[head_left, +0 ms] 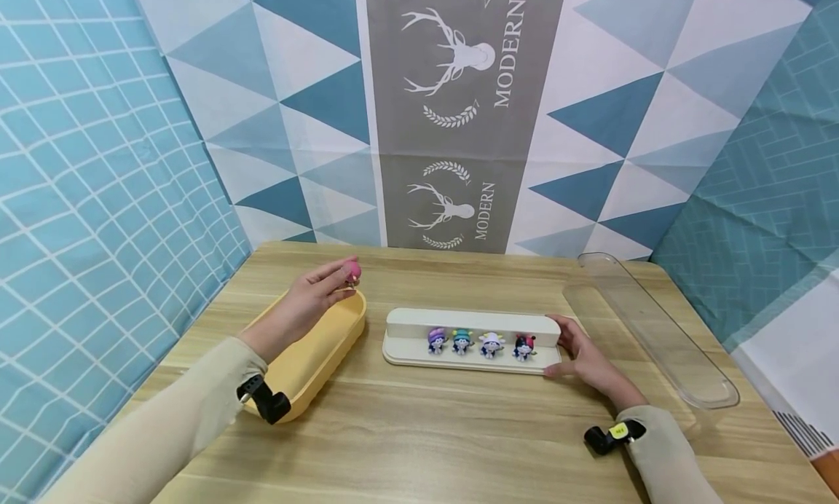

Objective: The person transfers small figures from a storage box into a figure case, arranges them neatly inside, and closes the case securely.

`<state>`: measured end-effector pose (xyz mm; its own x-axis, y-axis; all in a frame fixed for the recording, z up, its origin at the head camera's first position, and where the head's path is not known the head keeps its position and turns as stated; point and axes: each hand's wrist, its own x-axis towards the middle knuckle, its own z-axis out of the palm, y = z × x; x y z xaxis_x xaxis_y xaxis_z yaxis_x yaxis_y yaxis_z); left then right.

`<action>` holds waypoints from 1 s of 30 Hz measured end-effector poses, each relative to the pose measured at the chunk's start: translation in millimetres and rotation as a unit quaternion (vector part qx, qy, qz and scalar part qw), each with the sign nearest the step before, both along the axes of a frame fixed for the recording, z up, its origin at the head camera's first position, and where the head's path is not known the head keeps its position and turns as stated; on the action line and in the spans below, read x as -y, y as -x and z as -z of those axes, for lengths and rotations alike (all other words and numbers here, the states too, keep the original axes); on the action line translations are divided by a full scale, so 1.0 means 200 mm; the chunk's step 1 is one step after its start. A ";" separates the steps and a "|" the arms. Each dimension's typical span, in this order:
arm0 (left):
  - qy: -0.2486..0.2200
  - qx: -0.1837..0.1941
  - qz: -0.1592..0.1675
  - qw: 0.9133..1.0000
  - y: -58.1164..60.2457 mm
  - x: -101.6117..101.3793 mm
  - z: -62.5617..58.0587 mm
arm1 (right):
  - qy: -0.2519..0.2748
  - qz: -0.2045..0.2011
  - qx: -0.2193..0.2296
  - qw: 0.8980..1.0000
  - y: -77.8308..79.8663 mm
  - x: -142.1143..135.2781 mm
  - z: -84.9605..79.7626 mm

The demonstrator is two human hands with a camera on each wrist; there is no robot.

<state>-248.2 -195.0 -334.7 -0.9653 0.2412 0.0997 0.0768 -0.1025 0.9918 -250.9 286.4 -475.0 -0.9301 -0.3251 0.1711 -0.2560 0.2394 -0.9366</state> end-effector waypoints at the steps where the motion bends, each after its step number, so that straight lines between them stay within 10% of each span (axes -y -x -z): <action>1: -0.016 0.012 -0.003 1.000 -0.01 -0.01 0.00 | -0.001 0.001 0.001 1.000 0.00 0.00 0.00; 9: -0.112 0.069 -0.008 0.991 -0.04 -0.10 0.04 | 0.000 -0.001 0.002 1.000 0.00 0.00 -0.01; 30: -0.124 0.162 -0.053 0.978 -0.08 -0.31 0.22 | 0.005 -0.003 0.002 1.000 0.00 0.00 0.00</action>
